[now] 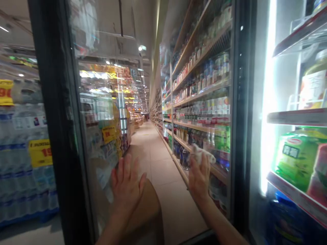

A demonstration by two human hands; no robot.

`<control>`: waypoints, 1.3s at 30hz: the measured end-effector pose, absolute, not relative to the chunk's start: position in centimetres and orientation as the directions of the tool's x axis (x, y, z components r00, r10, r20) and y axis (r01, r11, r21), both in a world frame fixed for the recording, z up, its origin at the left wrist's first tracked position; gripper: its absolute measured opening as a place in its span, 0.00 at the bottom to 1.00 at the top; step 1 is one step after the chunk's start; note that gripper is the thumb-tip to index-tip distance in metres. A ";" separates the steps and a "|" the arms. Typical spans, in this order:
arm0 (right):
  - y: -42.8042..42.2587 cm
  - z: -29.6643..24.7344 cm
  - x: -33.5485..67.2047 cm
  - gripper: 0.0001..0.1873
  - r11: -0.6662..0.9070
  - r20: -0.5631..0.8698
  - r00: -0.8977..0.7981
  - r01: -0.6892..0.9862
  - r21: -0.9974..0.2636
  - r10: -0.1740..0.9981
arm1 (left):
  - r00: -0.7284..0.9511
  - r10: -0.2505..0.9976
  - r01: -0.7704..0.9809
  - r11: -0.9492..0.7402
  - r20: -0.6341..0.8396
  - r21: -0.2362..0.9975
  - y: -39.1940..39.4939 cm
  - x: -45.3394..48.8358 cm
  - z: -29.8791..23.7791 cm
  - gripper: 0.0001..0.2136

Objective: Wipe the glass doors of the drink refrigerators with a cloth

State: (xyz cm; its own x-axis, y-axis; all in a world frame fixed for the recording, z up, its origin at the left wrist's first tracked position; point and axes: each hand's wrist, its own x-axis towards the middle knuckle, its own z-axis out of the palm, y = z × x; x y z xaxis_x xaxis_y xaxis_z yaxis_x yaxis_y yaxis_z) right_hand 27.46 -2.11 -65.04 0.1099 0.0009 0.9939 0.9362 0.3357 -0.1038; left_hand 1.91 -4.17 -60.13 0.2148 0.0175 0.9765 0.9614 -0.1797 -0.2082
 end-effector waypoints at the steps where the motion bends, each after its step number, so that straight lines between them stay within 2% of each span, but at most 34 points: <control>1: -2.6 -65.4 26.3 0.29 0.373 0.999 -0.031 0.928 0.014 0.040 | 0.212 0.020 0.962 -0.179 0.977 -0.205 -4.2 2.0 -60.3 0.34; 3: -3.1 -66.1 25.7 0.27 0.417 0.972 -0.217 0.895 0.161 0.089 | 0.215 0.027 0.961 -0.184 0.976 -0.206 -4.3 2.0 -60.4 0.34; 4: -3.1 -66.2 26.4 0.27 0.406 0.972 -0.215 0.900 0.161 0.091 | 0.218 0.027 0.959 -0.189 0.976 -0.209 -4.3 2.0 -60.4 0.34; 5: -2.9 -66.3 27.5 0.27 0.375 0.988 -0.140 0.921 0.104 0.070 | 0.219 0.027 0.959 -0.193 0.975 -0.210 -4.3 2.0 -60.3 0.34; 8: -2.0 -65.9 30.5 0.28 0.280 0.970 0.238 0.935 -0.217 -0.045 | 0.207 0.027 0.960 -0.197 0.978 -0.198 -4.3 2.1 -60.4 0.34; 10: -2.0 -65.8 30.1 0.28 0.294 0.947 0.318 0.910 -0.291 -0.048 | 0.198 0.030 0.962 -0.196 0.980 -0.189 -4.3 2.2 -60.5 0.34; 11: -2.3 -65.9 29.0 0.28 0.323 0.965 0.263 0.914 -0.245 -0.013 | 0.194 0.033 0.963 -0.196 0.980 -0.184 -4.3 2.2 -60.6 0.34; 14: -3.6 -66.6 25.4 0.26 0.447 0.989 -0.123 0.892 0.073 0.084 | 0.194 0.037 0.962 -0.204 0.980 -0.183 -4.3 2.1 -60.7 0.34; 16: -3.9 -66.4 25.1 0.25 0.463 0.968 -0.235 0.870 0.167 0.092 | 0.205 0.047 0.957 -0.217 0.978 -0.191 -4.3 1.9 -60.7 0.34; 17: -3.7 -65.9 25.8 0.24 0.441 0.978 -0.194 0.887 0.140 0.081 | 0.212 0.051 0.954 -0.225 0.976 -0.196 -4.3 1.8 -60.7 0.34; 20: -2.7 -63.5 28.9 0.24 0.359 0.992 0.124 0.927 -0.110 -0.017 | 0.227 0.051 0.946 -0.247 0.973 -0.207 -4.4 1.7 -60.8 0.34; 22: -2.3 -62.2 29.4 0.25 0.341 0.972 0.228 0.920 -0.193 -0.063 | 0.231 0.043 0.943 -0.256 0.972 -0.213 -4.4 1.7 -60.9 0.34; 23: -2.4 -61.8 29.0 0.25 0.339 0.977 0.205 0.925 -0.174 -0.060 | 0.232 0.042 0.942 -0.259 0.972 -0.214 -4.5 1.7 -60.9 0.34; 24: -2.6 -61.7 28.2 0.26 0.341 0.992 0.122 0.934 -0.104 -0.032 | 0.231 0.044 0.941 -0.264 0.972 -0.212 -4.5 1.7 -60.9 0.35; 27: -3.4 -61.7 26.0 0.26 0.391 0.957 -0.285 0.888 0.243 0.052 | 0.228 0.057 0.937 -0.285 0.972 -0.203 -4.6 1.7 -60.9 0.35; 28: -3.4 -61.4 26.0 0.26 0.398 0.936 -0.350 0.866 0.303 0.048 | 0.230 0.064 0.935 -0.290 0.971 -0.203 -4.7 1.6 -60.9 0.35; 29: -3.1 -60.8 26.4 0.25 0.389 0.940 -0.339 0.870 0.303 0.027 | 0.234 0.069 0.933 -0.295 0.970 -0.204 -4.7 1.6 -61.0 0.35; 30: -2.7 -60.0 27.1 0.25 0.370 0.967 -0.254 0.897 0.241 -0.016 | 0.239 0.073 0.932 -0.297 0.968 -0.207 -4.7 1.5 -61.0 0.35; 33: -1.2 -57.4 28.8 0.24 0.341 0.976 0.156 0.935 -0.096 -0.153 | 0.246 0.075 0.930 -0.299 0.966 -0.214 -4.8 1.6 -61.1 0.34; 34: -1.1 -57.0 28.5 0.24 0.351 0.965 0.211 0.925 -0.145 -0.158 | 0.244 0.074 0.931 -0.298 0.967 -0.213 -4.8 1.7 -61.0 0.34; 35: -1.3 -57.0 27.8 0.25 0.364 0.972 0.196 0.921 -0.137 -0.131 | 0.243 0.076 0.932 -0.295 0.967 -0.211 -4.9 1.7 -61.0 0.33; 37: -2.2 -58.1 25.2 0.27 0.412 0.999 -0.028 0.911 0.039 -0.031 | 0.242 0.079 0.934 -0.290 0.967 -0.210 -5.1 1.8 -60.9 0.33; 38: -2.8 -58.9 23.9 0.28 0.450 0.977 -0.213 0.874 0.185 0.012 | 0.248 0.084 0.932 -0.291 0.965 -0.215 -5.2 1.7 -60.8 0.33; 39: -3.3 -59.5 22.8 0.28 0.491 0.918 -0.397 0.800 0.345 0.002 | 0.261 0.090 0.929 -0.294 0.961 -0.225 -5.3 1.5 -60.7 0.33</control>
State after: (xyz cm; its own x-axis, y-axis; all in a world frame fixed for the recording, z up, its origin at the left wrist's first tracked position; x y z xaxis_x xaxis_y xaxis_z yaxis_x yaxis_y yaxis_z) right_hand 22.85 -3.28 -59.51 -0.3971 0.0021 0.9178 0.7998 0.4913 0.3450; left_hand 1.46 -5.29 -60.75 0.2606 0.0895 0.9613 0.9292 -0.2936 -0.2245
